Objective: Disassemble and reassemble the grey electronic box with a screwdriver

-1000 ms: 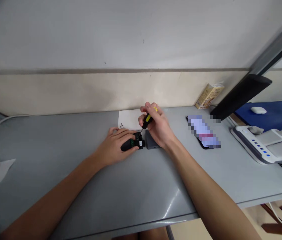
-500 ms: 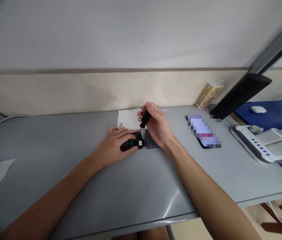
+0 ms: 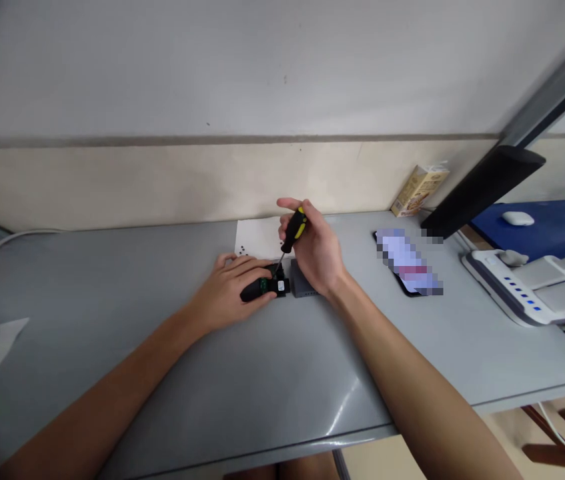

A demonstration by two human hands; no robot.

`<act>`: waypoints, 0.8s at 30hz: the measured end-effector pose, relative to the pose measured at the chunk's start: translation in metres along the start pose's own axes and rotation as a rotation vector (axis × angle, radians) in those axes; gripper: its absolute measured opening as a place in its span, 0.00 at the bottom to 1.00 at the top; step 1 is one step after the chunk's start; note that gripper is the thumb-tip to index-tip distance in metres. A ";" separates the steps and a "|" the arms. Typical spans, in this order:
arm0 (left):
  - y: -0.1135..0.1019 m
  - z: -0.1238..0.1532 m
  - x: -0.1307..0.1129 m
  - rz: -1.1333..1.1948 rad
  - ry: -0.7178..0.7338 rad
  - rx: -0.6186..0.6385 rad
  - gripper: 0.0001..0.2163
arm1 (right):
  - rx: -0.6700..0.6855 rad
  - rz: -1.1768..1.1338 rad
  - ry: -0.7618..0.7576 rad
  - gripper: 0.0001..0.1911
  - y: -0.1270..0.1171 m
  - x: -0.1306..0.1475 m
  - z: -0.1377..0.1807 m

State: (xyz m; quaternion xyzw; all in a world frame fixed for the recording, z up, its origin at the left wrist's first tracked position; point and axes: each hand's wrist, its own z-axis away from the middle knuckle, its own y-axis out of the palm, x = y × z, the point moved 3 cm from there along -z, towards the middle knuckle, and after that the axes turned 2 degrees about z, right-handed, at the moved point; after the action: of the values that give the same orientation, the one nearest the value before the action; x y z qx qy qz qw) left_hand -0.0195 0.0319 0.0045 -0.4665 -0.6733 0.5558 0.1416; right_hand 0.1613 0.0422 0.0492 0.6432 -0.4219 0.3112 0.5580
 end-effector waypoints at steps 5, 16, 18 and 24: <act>0.001 0.000 0.001 -0.006 0.010 0.001 0.10 | -0.014 0.041 -0.012 0.25 -0.010 -0.006 -0.003; 0.000 0.001 0.001 -0.021 0.013 -0.005 0.09 | 0.038 0.220 -0.113 0.27 -0.004 -0.003 -0.002; 0.000 0.001 0.001 -0.019 0.013 0.000 0.09 | 0.045 0.239 -0.137 0.23 -0.005 -0.003 -0.001; 0.000 0.000 0.001 -0.008 -0.025 -0.001 0.10 | -0.026 0.350 -0.173 0.26 -0.010 -0.008 -0.001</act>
State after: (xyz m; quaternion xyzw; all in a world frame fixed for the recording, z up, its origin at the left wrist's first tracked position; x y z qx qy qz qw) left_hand -0.0200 0.0329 0.0042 -0.4570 -0.6772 0.5606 0.1350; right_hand 0.1670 0.0446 0.0376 0.5771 -0.5778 0.3416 0.4652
